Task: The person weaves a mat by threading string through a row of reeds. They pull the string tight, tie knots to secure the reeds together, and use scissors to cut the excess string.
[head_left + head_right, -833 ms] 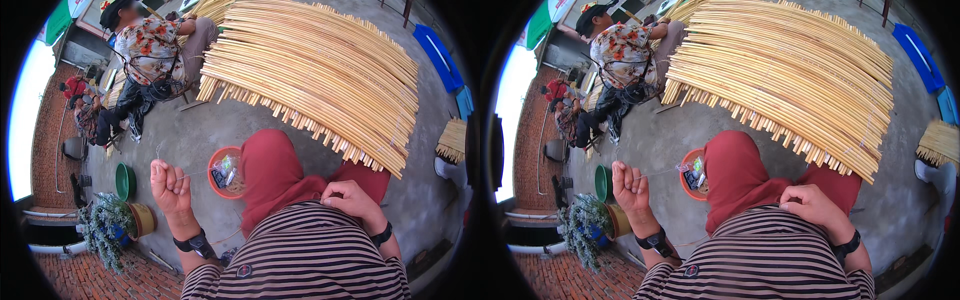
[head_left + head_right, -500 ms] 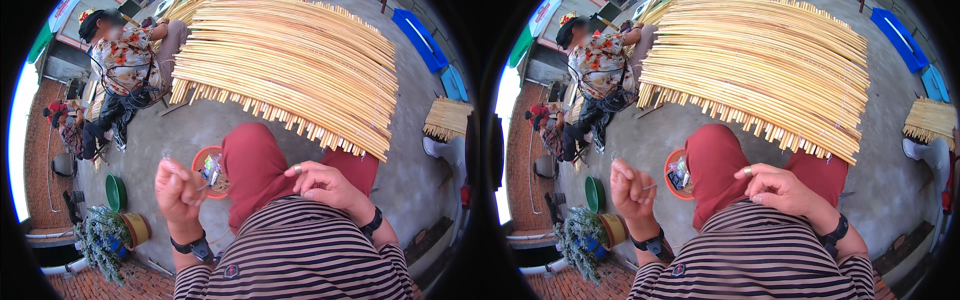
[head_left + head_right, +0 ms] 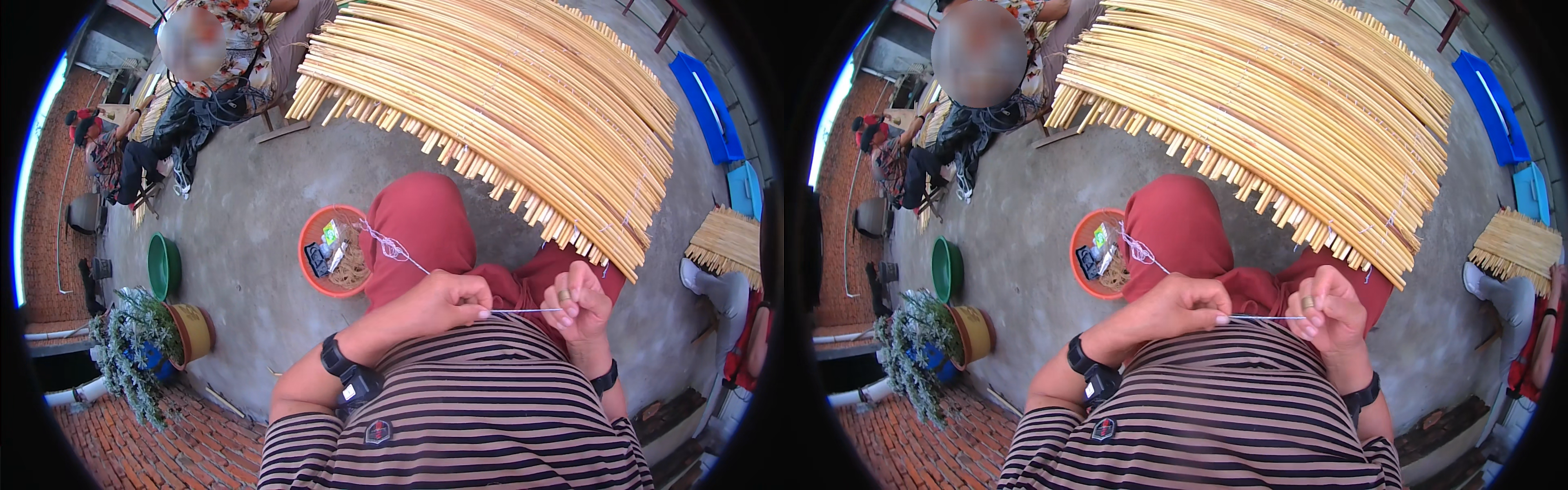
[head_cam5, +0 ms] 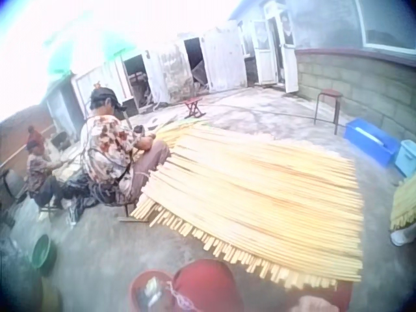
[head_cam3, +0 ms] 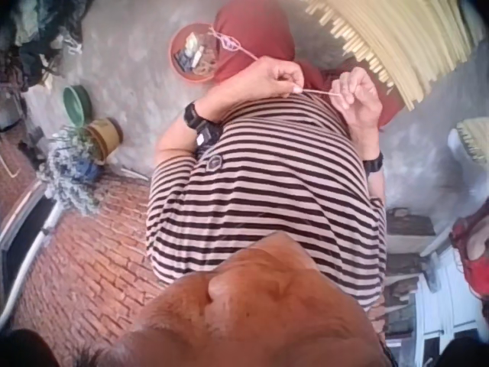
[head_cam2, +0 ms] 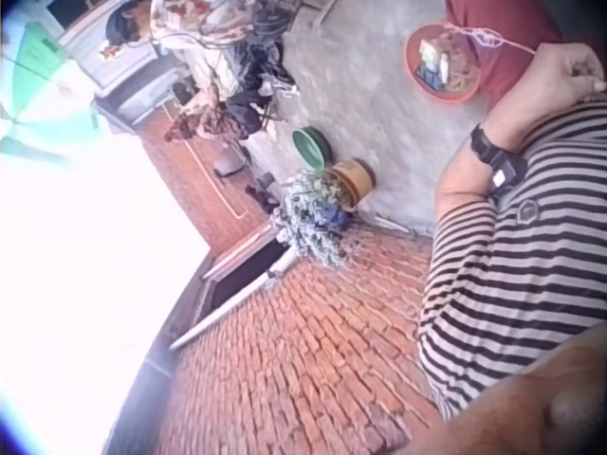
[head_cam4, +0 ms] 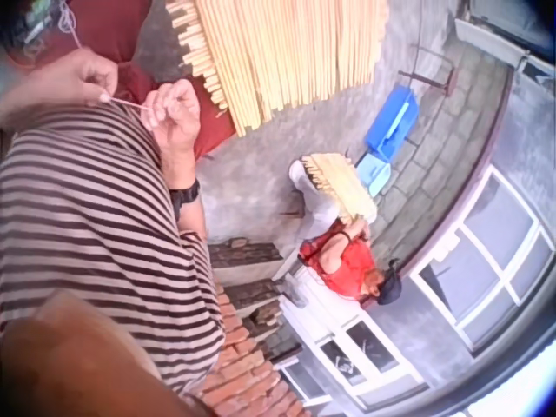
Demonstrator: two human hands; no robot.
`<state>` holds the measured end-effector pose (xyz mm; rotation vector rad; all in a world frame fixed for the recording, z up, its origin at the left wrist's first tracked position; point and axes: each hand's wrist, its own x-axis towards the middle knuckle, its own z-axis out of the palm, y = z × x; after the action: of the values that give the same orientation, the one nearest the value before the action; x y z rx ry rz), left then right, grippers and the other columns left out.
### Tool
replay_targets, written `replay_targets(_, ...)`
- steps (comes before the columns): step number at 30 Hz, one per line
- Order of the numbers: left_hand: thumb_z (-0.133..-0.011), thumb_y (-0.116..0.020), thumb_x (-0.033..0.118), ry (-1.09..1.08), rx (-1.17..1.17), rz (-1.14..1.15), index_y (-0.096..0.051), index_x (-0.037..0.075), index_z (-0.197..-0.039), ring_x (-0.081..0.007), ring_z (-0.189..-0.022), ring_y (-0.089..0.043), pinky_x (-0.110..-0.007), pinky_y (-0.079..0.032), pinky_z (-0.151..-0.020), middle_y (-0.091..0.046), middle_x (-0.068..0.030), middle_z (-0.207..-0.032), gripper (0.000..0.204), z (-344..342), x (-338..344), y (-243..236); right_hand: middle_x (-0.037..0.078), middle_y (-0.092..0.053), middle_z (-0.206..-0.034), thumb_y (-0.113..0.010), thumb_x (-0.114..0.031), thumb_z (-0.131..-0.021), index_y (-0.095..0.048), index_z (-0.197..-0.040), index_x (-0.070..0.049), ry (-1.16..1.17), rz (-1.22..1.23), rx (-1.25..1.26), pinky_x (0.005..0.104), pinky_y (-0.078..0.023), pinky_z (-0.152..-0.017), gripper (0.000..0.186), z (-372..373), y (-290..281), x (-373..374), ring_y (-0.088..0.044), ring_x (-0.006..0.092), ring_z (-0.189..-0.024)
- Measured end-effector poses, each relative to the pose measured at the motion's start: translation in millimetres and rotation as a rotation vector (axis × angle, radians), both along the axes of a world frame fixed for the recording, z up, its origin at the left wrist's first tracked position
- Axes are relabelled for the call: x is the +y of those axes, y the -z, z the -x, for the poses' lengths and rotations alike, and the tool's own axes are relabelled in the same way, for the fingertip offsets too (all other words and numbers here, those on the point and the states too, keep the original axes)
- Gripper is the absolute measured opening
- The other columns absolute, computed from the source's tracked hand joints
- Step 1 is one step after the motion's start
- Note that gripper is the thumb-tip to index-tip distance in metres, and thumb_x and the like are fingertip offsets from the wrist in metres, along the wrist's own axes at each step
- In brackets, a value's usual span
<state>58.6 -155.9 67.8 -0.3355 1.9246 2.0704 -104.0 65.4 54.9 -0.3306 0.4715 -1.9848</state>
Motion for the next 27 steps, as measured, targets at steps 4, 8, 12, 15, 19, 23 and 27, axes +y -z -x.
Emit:
replay_targets(4, -0.084, -0.064, 0.002, -0.111, -0.040, 0.372, -0.061, 0.000, -0.082, -0.0035, -0.068, -0.053, -0.021, -0.042, -0.059, -0.059, 0.0022, -0.073, 0.004, -49, -64, 16, 0.002, -0.043, -0.062, -0.057, -0.007, -0.089, -0.041, -0.077, -0.008, 0.336, 0.150, 0.073, 0.0233, -0.038, -0.041, 0.020, 26, -18, 43, -0.043, 0.0112, -0.049)
replay_targets(8, -0.082, -0.065, 0.001, -0.293, -0.121, 0.331, -0.062, 0.002, -0.080, -0.0040, -0.060, -0.049, -0.022, -0.038, -0.052, -0.056, 0.0031, -0.067, 0.003, -82, -102, 36, 0.002, -0.042, -0.066, -0.056, 0.001, -0.087, -0.041, -0.078, -0.007, 0.542, 0.286, 0.017, 0.0223, -0.040, -0.046, 0.019, 59, -25, 91, -0.043, 0.0106, -0.053)
replay_targets(12, -0.084, -0.064, 0.005, -0.492, -0.204, 0.460, -0.062, 0.003, -0.082, -0.0029, -0.057, -0.047, -0.020, -0.038, -0.050, -0.056, 0.0048, -0.068, 0.003, -104, -121, 65, 0.002, -0.041, -0.068, -0.056, 0.003, -0.085, -0.041, -0.079, -0.006, 0.672, 0.268, -0.023, 0.0219, -0.041, -0.050, 0.019, 69, -19, 115, -0.042, 0.0108, -0.059)
replay_targets(15, -0.085, -0.064, 0.008, -0.653, -0.196, 0.307, -0.061, 0.004, -0.086, -0.0027, -0.056, -0.047, -0.019, -0.038, -0.049, -0.055, 0.0048, -0.069, 0.005, -100, -110, 76, 0.002, -0.041, -0.068, -0.056, 0.001, -0.087, -0.041, -0.080, -0.006, 0.684, 0.164, 0.063, 0.0221, -0.041, -0.050, 0.018, 64, -21, 109, -0.042, 0.0111, -0.059)
replay_targets(19, -0.086, -0.065, 0.011, -0.670, -0.170, 0.185, -0.060, 0.006, -0.093, -0.0023, -0.056, -0.048, -0.017, -0.038, -0.049, -0.056, 0.0049, -0.070, 0.010, -82, -79, 78, 0.004, -0.046, -0.068, -0.059, -0.006, -0.088, -0.043, -0.081, -0.004, 0.491, -0.078, 0.333, 0.0244, -0.041, -0.048, 0.017, 41, -30, 75, -0.045, 0.0132, -0.058)
replay_targets(23, -0.085, -0.065, 0.010, -0.685, 0.012, 0.308, -0.058, 0.006, -0.089, -0.0033, -0.054, -0.048, -0.018, -0.037, -0.047, -0.057, 0.0030, -0.071, 0.010, -68, -61, 70, 0.010, -0.053, -0.067, -0.062, -0.009, -0.086, -0.047, -0.076, -0.002, 0.189, -0.048, 0.543, 0.0278, -0.046, -0.043, 0.020, 18, -55, 30, -0.052, 0.0182, -0.055)
replay_targets(27, -0.085, -0.064, 0.007, -0.885, 0.320, -0.106, -0.058, 0.002, -0.083, -0.0069, -0.055, -0.053, -0.019, -0.041, -0.051, -0.061, -0.0008, -0.070, 0.009, -59, -39, 4, 0.015, -0.061, -0.074, -0.062, -0.002, -0.084, -0.052, -0.076, -0.001, -0.077, 0.416, 0.563, 0.0333, -0.051, -0.047, 0.013, 35, -92, 14, -0.060, 0.0250, -0.060)
